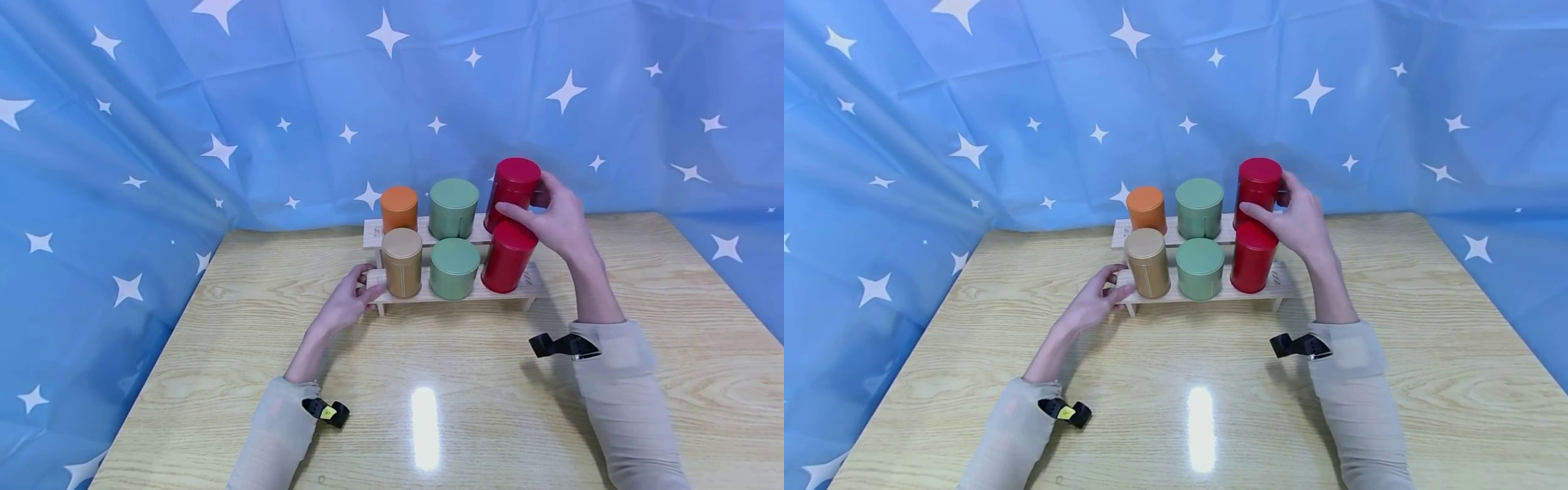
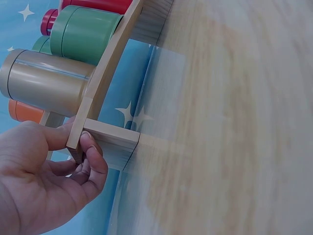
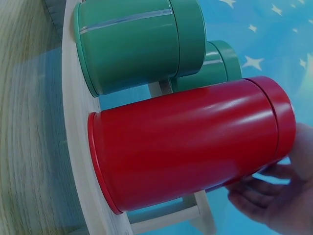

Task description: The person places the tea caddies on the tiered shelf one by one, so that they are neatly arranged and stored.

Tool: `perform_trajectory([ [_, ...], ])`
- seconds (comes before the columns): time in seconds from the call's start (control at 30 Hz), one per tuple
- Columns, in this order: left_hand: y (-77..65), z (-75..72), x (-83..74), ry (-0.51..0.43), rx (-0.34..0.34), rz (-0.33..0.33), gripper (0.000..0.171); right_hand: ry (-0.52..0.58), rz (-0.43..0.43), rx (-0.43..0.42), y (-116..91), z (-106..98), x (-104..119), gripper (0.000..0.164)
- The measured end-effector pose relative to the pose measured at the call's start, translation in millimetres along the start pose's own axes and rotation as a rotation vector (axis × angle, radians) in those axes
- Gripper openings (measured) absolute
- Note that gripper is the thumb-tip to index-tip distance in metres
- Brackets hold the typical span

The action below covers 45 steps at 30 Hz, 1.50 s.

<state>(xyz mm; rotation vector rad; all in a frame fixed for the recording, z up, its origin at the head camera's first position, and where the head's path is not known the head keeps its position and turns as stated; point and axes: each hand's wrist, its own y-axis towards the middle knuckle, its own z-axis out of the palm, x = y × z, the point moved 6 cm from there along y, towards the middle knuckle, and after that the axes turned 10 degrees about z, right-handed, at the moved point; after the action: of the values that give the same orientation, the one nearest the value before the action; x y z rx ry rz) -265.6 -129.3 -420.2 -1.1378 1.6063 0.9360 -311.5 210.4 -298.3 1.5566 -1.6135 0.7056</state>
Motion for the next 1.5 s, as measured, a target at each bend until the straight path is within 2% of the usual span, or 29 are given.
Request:
perform_trajectory([
  [0.3,-0.3,0.5,0.5,-0.007,0.006,0.012,0.052,-0.01,-0.004,0.05,-2,-1,2,0.079],
  [0.7,1.2,-1.7,0.4,0.071,-0.014,0.057,0.047,0.002,-0.022,0.061,-6,-2,0,0.081],
  [0.83,2.0,-3.6,0.2,0.124,-0.02,0.074,0.046,0.006,-0.032,0.065,-6,-2,-2,0.081],
  [0.97,2.8,-4.3,-1.6,0.155,-0.044,0.099,0.048,0.019,-0.051,0.083,-8,0,-4,0.079],
  [1.2,4.4,-6.3,-11.1,0.18,-0.091,0.144,0.051,0.034,-0.051,0.105,-11,1,-13,0.083],
  [1.5,3.1,-14.5,-28.3,0.229,-0.144,0.194,0.05,0.025,-0.101,0.121,-16,0,-16,0.081],
])
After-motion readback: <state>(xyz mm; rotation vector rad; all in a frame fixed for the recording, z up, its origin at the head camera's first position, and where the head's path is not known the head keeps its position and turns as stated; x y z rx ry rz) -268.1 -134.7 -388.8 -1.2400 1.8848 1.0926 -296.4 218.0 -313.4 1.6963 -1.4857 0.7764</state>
